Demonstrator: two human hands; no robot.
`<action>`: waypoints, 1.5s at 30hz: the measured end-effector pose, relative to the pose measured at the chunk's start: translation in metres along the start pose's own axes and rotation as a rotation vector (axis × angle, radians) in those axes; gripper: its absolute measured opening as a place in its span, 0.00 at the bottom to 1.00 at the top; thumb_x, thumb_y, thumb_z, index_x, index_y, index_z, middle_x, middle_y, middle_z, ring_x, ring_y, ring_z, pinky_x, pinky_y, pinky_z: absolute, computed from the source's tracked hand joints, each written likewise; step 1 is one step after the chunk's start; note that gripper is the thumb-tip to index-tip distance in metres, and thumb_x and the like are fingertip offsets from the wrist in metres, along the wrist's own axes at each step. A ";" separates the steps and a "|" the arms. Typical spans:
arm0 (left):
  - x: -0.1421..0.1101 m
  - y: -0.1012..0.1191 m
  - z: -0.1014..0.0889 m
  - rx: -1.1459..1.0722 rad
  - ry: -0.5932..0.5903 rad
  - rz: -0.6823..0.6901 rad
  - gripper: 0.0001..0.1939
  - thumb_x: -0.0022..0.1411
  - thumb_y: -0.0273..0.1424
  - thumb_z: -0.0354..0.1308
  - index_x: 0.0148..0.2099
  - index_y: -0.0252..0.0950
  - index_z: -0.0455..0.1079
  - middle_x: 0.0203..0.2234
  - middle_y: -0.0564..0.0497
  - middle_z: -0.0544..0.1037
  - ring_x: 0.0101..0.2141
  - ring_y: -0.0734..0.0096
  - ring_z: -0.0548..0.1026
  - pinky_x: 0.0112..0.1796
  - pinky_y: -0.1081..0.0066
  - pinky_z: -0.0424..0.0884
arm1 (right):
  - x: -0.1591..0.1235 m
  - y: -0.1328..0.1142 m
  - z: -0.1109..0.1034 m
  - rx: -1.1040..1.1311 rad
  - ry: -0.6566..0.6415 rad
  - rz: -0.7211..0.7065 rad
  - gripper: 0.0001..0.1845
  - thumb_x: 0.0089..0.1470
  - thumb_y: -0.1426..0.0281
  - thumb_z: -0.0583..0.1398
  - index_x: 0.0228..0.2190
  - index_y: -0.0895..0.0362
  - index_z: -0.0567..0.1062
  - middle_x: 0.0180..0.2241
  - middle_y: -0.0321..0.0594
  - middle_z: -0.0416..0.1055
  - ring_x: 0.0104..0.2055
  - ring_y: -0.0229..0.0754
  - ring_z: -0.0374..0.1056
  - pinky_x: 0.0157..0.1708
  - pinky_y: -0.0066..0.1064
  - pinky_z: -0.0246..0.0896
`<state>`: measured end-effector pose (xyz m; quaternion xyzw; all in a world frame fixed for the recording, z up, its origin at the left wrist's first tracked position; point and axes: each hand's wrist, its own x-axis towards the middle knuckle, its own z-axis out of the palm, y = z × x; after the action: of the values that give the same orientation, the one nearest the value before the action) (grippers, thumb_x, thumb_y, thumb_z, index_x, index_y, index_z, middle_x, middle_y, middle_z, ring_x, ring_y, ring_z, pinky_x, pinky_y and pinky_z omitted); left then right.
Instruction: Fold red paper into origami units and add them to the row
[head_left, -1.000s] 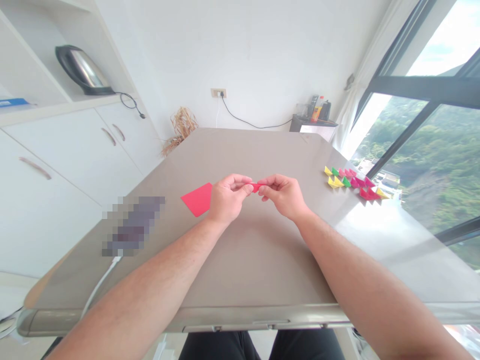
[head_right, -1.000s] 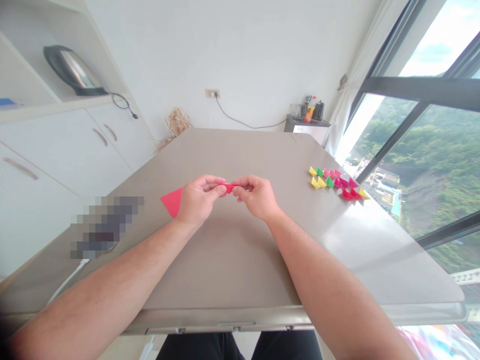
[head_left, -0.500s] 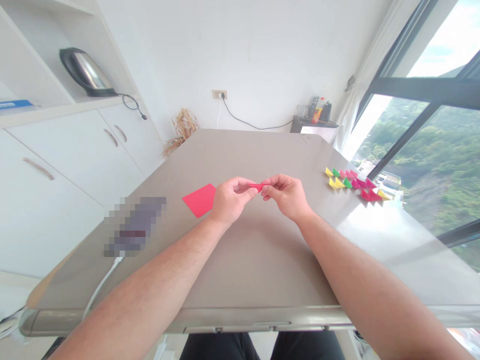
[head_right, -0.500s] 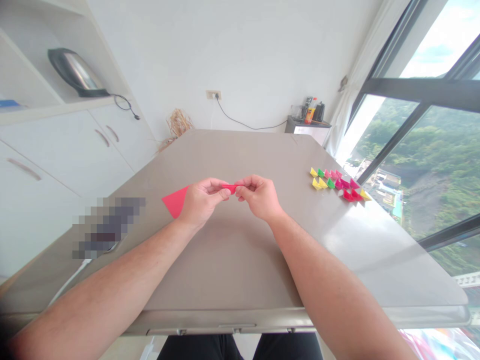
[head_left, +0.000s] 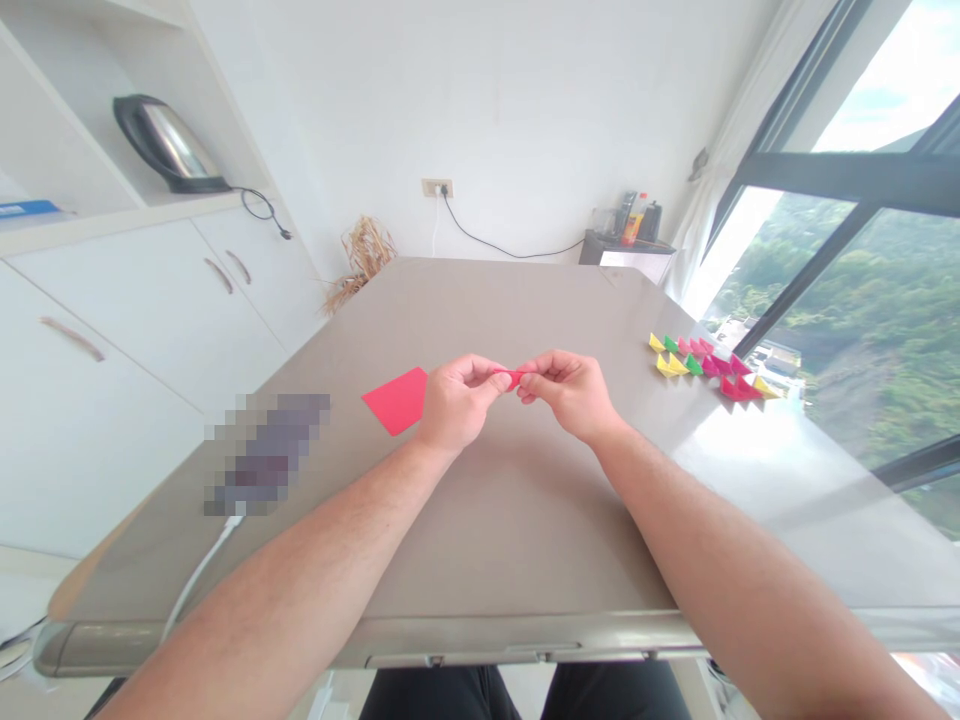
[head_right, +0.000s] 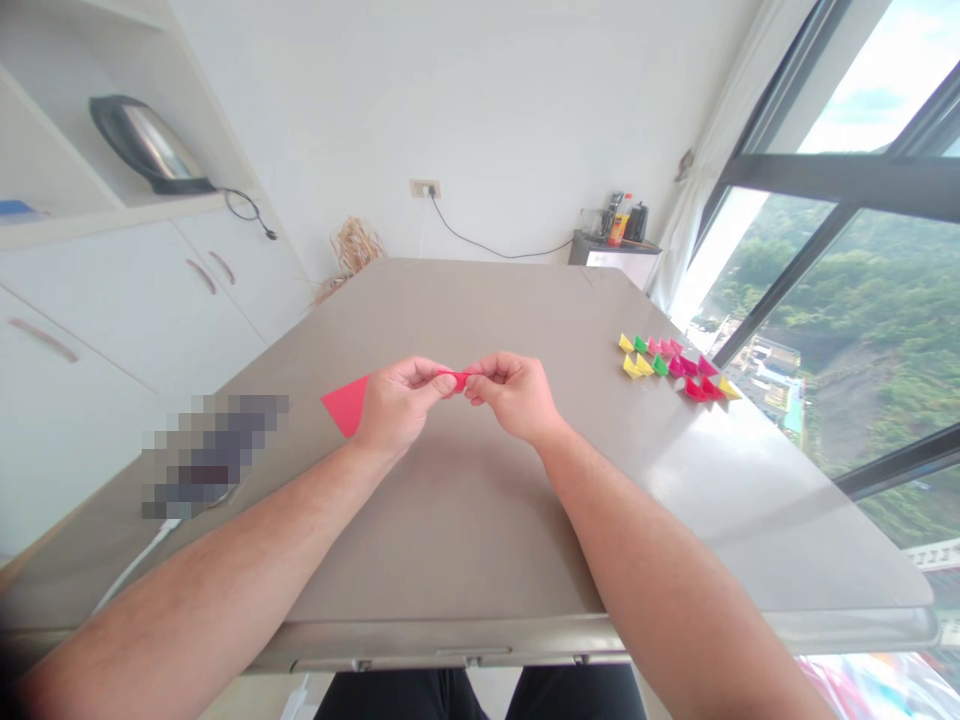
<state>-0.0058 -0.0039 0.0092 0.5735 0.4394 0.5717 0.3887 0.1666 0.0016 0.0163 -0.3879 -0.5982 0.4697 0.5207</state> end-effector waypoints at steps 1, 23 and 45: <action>0.000 0.001 0.000 -0.004 0.001 -0.003 0.08 0.53 0.36 0.70 0.32 0.37 0.78 0.28 0.50 0.82 0.32 0.65 0.79 0.37 0.66 0.74 | 0.000 0.000 0.000 -0.001 -0.002 0.000 0.07 0.46 0.67 0.69 0.28 0.57 0.80 0.26 0.38 0.78 0.27 0.39 0.73 0.33 0.35 0.71; 0.000 0.006 0.002 -0.058 -0.056 -0.105 0.09 0.50 0.35 0.70 0.30 0.35 0.76 0.26 0.49 0.81 0.29 0.67 0.78 0.36 0.65 0.73 | 0.001 0.000 0.001 -0.031 0.003 0.028 0.05 0.45 0.69 0.67 0.27 0.58 0.79 0.23 0.38 0.77 0.26 0.39 0.72 0.31 0.34 0.70; 0.005 -0.004 -0.004 0.111 -0.033 0.034 0.10 0.58 0.37 0.65 0.31 0.36 0.74 0.24 0.50 0.81 0.28 0.67 0.80 0.34 0.68 0.75 | 0.000 -0.002 0.009 -0.240 0.056 0.081 0.11 0.49 0.61 0.66 0.25 0.56 0.78 0.24 0.38 0.76 0.26 0.38 0.70 0.26 0.30 0.64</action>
<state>-0.0099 0.0014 0.0071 0.6111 0.4540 0.5434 0.3538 0.1582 -0.0001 0.0178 -0.4843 -0.6192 0.4041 0.4677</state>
